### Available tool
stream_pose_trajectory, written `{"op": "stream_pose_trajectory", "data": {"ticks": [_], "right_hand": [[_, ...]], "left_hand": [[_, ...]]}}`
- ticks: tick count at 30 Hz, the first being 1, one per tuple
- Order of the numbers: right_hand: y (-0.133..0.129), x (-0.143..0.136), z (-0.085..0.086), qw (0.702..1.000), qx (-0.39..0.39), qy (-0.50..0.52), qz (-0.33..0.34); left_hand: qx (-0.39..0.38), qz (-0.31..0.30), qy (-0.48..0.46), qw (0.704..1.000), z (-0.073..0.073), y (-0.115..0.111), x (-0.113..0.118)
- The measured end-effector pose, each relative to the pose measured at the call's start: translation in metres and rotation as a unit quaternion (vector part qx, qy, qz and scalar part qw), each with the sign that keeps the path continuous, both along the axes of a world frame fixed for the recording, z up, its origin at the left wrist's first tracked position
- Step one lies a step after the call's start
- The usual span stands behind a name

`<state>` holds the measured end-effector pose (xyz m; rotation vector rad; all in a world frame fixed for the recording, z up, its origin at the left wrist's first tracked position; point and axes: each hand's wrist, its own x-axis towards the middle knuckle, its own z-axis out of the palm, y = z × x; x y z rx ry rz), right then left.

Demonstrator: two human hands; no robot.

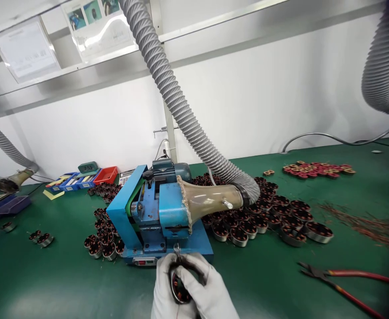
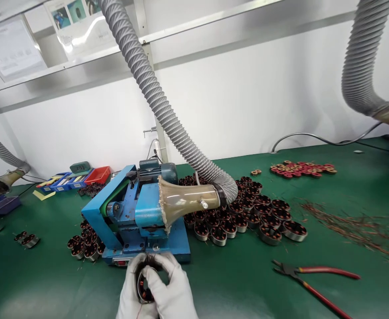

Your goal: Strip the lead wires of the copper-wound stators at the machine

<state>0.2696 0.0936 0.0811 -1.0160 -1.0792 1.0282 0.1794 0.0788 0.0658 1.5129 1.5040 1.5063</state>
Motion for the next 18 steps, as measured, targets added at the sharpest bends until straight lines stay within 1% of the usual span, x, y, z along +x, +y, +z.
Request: {"op": "stream_pose_trajectory", "data": {"ticks": [2,4,5,7,8,9,10,11,12,14,15,16,18], "right_hand": [[-0.006,0.002,0.007,1.0,-0.006,0.02,-0.005],[-0.006,0.006,0.016,0.995,-0.049,0.092,-0.001],[-0.004,0.009,0.021,0.986,-0.078,0.144,0.012],[0.0,0.018,0.028,0.957,-0.117,0.265,0.028],[0.002,0.023,0.031,0.939,-0.12,0.323,0.023],[0.003,0.027,0.034,0.924,-0.116,0.365,0.013],[0.003,0.03,0.036,0.918,-0.11,0.382,0.008],[0.002,0.032,0.038,0.923,-0.108,0.369,0.018],[0.0,0.031,0.04,0.936,-0.109,0.331,0.042],[-0.006,0.025,0.043,0.967,-0.101,0.212,0.099],[-0.008,0.02,0.044,0.976,-0.093,0.166,0.111],[-0.01,0.016,0.045,0.98,-0.089,0.142,0.108],[-0.009,0.01,0.047,0.979,-0.101,0.157,0.086]], "left_hand": [[0.027,-0.005,0.032,0.999,0.0,-0.008,-0.002],[0.063,-0.002,0.069,0.996,0.003,-0.014,-0.001],[0.084,0.008,0.086,0.993,0.006,-0.017,0.0],[0.111,0.047,0.095,0.988,0.011,-0.022,0.001],[0.106,0.061,0.091,0.988,0.013,-0.025,0.001],[0.088,0.064,0.081,0.991,0.015,-0.027,0.0],[0.058,0.055,0.068,0.994,0.018,-0.028,-0.001],[0.024,0.037,0.052,0.998,0.02,-0.029,-0.001],[-0.007,0.013,0.032,0.999,0.021,-0.029,-0.002],[-0.033,-0.042,-0.009,0.999,0.023,-0.027,-0.002],[-0.028,-0.064,-0.025,0.997,0.024,-0.027,-0.001],[-0.016,-0.084,-0.035,0.996,0.024,-0.026,0.0],[0.016,-0.101,-0.039,0.994,0.024,-0.026,0.002]]}}
